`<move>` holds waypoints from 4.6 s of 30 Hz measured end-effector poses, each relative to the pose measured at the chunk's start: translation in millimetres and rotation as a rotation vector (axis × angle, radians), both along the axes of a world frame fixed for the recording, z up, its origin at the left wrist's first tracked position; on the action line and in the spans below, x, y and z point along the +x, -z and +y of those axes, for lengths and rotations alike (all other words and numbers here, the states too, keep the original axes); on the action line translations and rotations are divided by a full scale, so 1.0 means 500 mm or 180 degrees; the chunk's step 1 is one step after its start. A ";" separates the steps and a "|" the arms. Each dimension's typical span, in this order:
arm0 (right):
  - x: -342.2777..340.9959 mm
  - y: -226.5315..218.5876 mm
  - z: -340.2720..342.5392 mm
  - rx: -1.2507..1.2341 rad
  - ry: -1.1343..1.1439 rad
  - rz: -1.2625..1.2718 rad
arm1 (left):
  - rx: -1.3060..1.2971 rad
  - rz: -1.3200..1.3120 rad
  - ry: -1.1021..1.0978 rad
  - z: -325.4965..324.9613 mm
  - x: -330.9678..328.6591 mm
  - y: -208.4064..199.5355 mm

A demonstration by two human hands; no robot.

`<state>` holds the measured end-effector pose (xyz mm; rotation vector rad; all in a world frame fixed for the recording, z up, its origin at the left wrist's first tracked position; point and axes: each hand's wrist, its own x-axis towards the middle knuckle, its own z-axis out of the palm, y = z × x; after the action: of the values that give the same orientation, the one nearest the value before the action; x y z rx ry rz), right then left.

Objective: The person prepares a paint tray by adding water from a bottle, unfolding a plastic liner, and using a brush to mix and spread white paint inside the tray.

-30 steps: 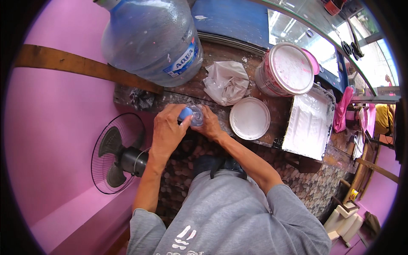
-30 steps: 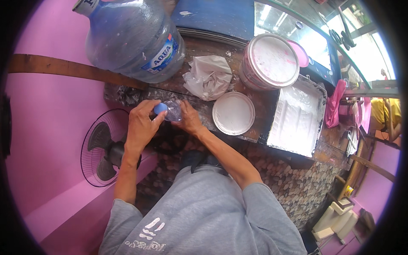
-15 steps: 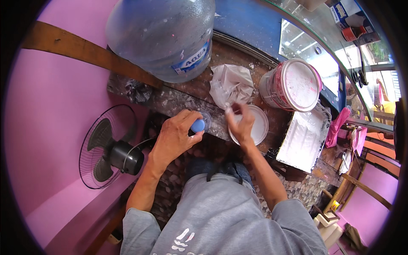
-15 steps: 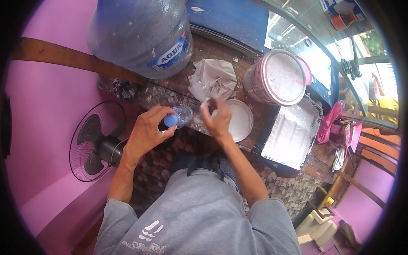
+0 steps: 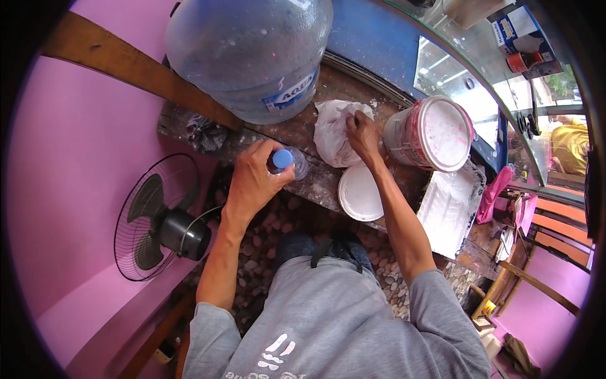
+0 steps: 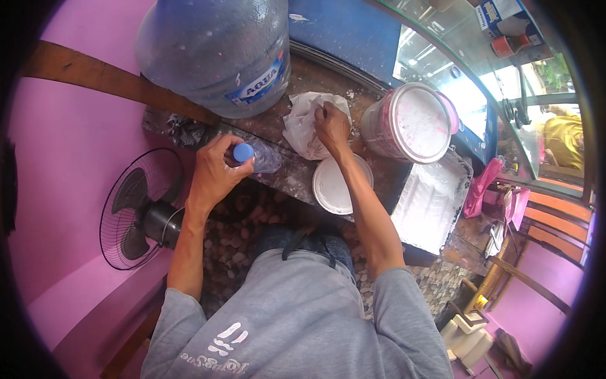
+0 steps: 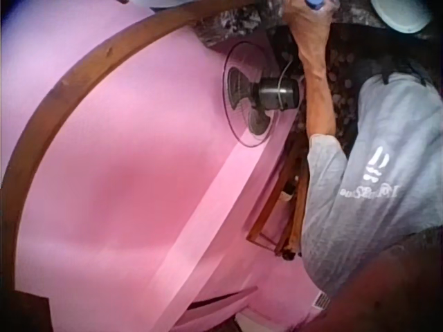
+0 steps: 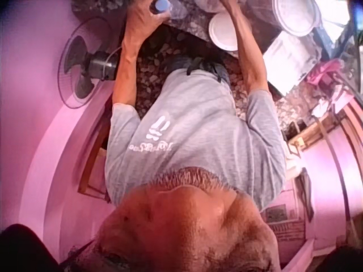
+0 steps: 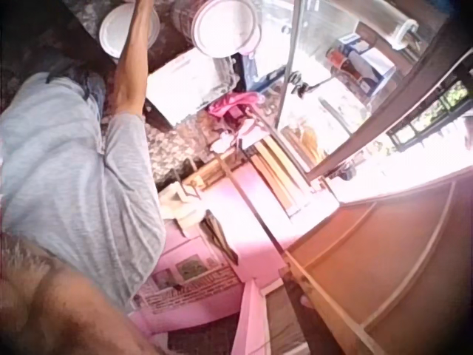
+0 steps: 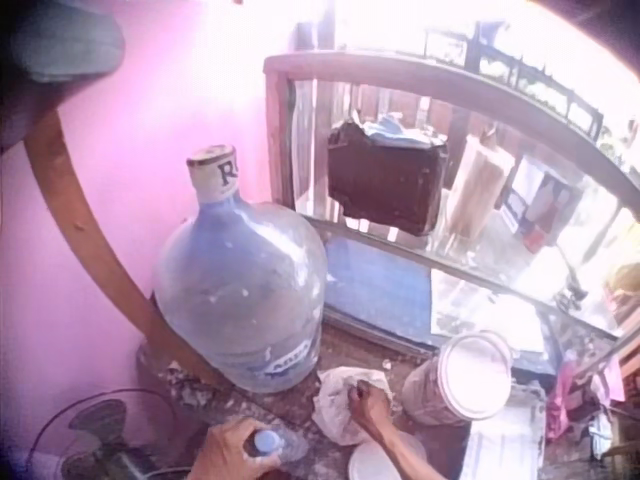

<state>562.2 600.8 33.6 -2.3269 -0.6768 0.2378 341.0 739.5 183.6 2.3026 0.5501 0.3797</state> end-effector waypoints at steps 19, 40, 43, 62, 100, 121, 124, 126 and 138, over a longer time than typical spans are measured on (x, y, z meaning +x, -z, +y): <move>-0.026 0.023 -0.029 0.0881 0.0298 0.0138 | -0.0042 -0.1249 -0.1169 -0.111 -0.098 0.007; -0.045 -0.396 -0.085 0.2205 -0.0040 0.1664 | -0.2683 0.0581 -0.0685 -0.224 -0.176 0.251; -0.052 -0.445 -0.119 0.2186 -0.0175 0.1288 | -0.3399 0.0758 -0.0670 -0.256 -0.181 0.244; -0.213 -0.647 -0.704 0.3199 0.0344 0.1022 | -0.5405 0.0103 0.2196 -0.580 0.221 0.048; -0.504 -0.510 -2.238 0.3094 0.3893 0.0015 | -0.5440 0.4099 0.4822 -2.327 0.184 0.211; -0.062 -0.405 -2.853 0.2415 0.2007 0.0783 | -0.0844 -0.0630 0.3309 -2.803 0.436 0.025; 0.018 -0.376 -2.885 0.2242 0.1761 0.0897 | -0.0457 -0.0846 0.2794 -2.854 0.465 0.027; 0.074 -0.344 -2.908 0.2107 0.1421 0.0814 | -0.0247 -0.1084 0.2477 -2.880 0.492 0.032; 0.318 -0.378 -2.917 0.1572 -0.0426 0.1265 | 0.0122 -0.1074 0.0897 -2.912 0.528 0.013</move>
<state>721.0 -857.7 222.8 -1.7011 -0.6069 0.5153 604.9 -716.7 177.0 2.2454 0.0505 0.6265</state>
